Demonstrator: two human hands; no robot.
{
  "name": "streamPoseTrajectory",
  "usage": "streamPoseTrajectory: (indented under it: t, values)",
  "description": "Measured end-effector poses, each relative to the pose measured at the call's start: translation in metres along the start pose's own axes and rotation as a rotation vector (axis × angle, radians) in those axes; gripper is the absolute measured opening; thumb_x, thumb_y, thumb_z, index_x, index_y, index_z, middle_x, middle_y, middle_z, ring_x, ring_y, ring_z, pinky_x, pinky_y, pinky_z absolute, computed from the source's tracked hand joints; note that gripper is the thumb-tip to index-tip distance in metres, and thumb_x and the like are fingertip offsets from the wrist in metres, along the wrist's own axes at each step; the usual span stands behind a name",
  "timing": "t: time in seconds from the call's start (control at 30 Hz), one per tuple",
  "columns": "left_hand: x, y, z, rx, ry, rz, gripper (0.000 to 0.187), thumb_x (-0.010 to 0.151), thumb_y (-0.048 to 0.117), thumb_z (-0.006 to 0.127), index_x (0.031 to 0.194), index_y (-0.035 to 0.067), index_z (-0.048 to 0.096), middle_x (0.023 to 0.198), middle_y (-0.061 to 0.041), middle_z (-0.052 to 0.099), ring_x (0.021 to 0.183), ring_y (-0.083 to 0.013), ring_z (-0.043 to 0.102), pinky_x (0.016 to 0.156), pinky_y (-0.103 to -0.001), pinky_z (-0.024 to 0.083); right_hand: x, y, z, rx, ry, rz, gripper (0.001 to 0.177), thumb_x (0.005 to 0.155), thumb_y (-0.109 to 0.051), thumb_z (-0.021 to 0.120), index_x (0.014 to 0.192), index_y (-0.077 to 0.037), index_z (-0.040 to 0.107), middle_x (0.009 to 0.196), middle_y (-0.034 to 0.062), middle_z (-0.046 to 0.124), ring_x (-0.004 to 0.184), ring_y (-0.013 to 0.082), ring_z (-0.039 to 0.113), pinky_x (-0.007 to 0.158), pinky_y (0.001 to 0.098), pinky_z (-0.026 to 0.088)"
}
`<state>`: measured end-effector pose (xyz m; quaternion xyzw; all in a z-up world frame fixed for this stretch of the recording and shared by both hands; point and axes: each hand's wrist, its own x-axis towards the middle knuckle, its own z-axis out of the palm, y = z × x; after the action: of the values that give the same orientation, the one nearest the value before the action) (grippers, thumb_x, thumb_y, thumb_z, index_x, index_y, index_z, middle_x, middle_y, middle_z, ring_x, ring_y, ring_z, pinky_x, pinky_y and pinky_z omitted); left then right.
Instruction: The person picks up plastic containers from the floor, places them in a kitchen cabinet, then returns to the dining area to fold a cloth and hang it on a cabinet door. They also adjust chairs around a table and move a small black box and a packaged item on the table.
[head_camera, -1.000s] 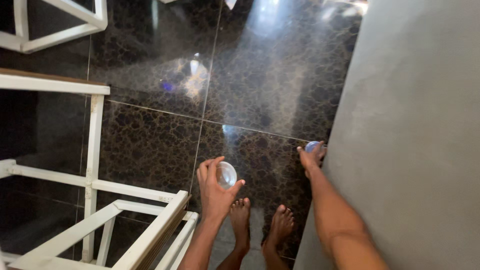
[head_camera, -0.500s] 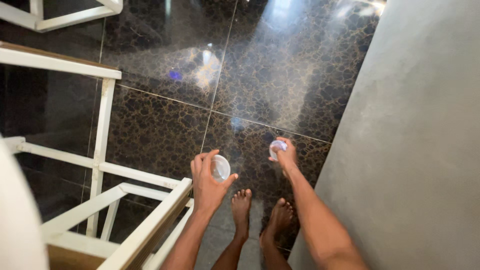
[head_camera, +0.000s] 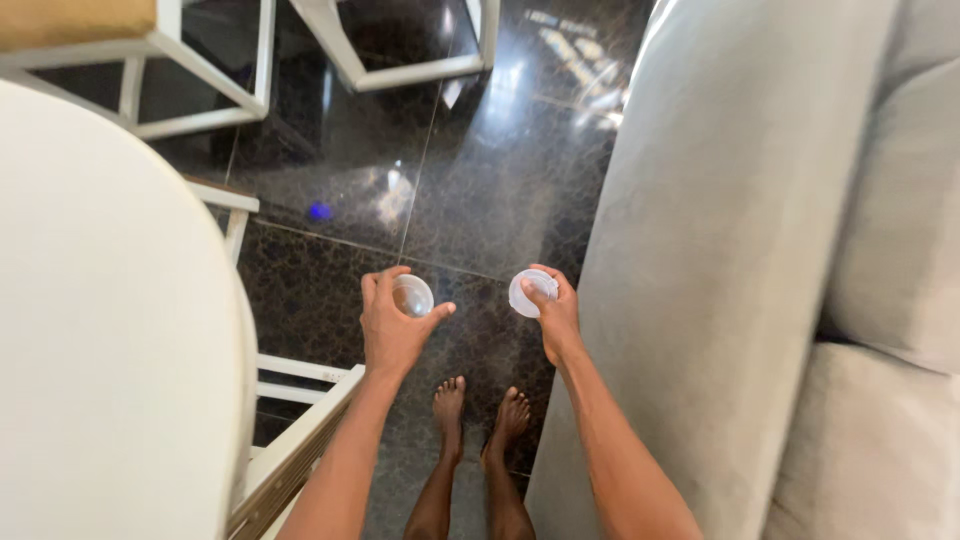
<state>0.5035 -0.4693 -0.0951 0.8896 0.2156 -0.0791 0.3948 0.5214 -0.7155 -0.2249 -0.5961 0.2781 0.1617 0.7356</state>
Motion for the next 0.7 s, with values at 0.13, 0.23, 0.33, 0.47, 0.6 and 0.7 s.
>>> streamPoseTrajectory:
  t: [0.13, 0.23, 0.33, 0.47, 0.6, 0.7]
  values:
    - [-0.013, 0.037, -0.044, -0.086, 0.042, 0.101, 0.095, 0.060, 0.062, 0.089, 0.133, 0.012, 0.055, 0.129, -0.011, 0.050, 0.116, -0.0319, 0.061, 0.092, -0.048, 0.055, -0.060, -0.080, 0.017, 0.068, -0.103, -0.084, 0.045, 0.091, -0.022, 0.075, 0.132, -0.010, 0.060, 0.116, 0.0043, 0.067, 0.107, 0.0165, 0.065, 0.089, 0.0339, 0.055]
    - [-0.026, 0.053, -0.070, -0.127, 0.077, 0.141, 0.092, 0.065, 0.064, 0.084, 0.134, 0.011, 0.055, 0.130, -0.012, 0.049, 0.118, -0.0313, 0.060, 0.094, -0.048, 0.054, -0.102, -0.124, 0.035, 0.029, -0.170, -0.093, 0.044, 0.092, -0.022, 0.071, 0.133, -0.012, 0.058, 0.115, 0.0036, 0.067, 0.108, 0.0160, 0.065, 0.091, 0.0349, 0.054]
    - [-0.039, 0.059, -0.096, -0.251, 0.083, 0.171, 0.071, 0.083, 0.053, 0.077, 0.136, 0.011, 0.056, 0.131, -0.013, 0.049, 0.121, -0.0311, 0.059, 0.099, -0.047, 0.052, -0.140, -0.158, 0.053, 0.022, -0.257, -0.138, 0.046, 0.092, -0.017, 0.068, 0.136, -0.013, 0.054, 0.119, 0.0034, 0.064, 0.109, 0.0149, 0.063, 0.093, 0.0348, 0.052]
    - [-0.076, 0.055, -0.135, -0.411, 0.144, 0.205, 0.049, 0.093, 0.032, 0.072, 0.135, 0.010, 0.058, 0.132, -0.014, 0.051, 0.122, -0.0313, 0.058, 0.104, -0.046, 0.050, -0.193, -0.185, 0.071, -0.023, -0.294, -0.180, 0.048, 0.091, -0.014, 0.069, 0.136, -0.010, 0.055, 0.119, 0.0076, 0.065, 0.108, 0.0165, 0.064, 0.094, 0.0354, 0.053]
    - [-0.112, 0.051, -0.180, -0.503, 0.206, 0.025, 0.050, 0.082, 0.023, 0.077, 0.129, 0.012, 0.063, 0.131, -0.011, 0.060, 0.122, -0.0272, 0.061, 0.100, -0.045, 0.054, -0.230, -0.204, 0.084, -0.109, -0.300, -0.204, 0.048, 0.091, -0.016, 0.070, 0.137, -0.009, 0.056, 0.121, 0.0083, 0.066, 0.109, 0.0184, 0.065, 0.090, 0.0376, 0.056]
    - [-0.148, 0.038, -0.213, -0.493, 0.236, -0.114, 0.051, 0.079, 0.018, 0.078, 0.128, 0.014, 0.064, 0.129, -0.008, 0.065, 0.120, -0.0245, 0.064, 0.098, -0.042, 0.057, -0.257, -0.212, 0.084, -0.132, -0.335, -0.190, 0.048, 0.092, -0.017, 0.069, 0.137, -0.009, 0.055, 0.122, 0.0083, 0.066, 0.109, 0.0195, 0.066, 0.087, 0.0383, 0.057]
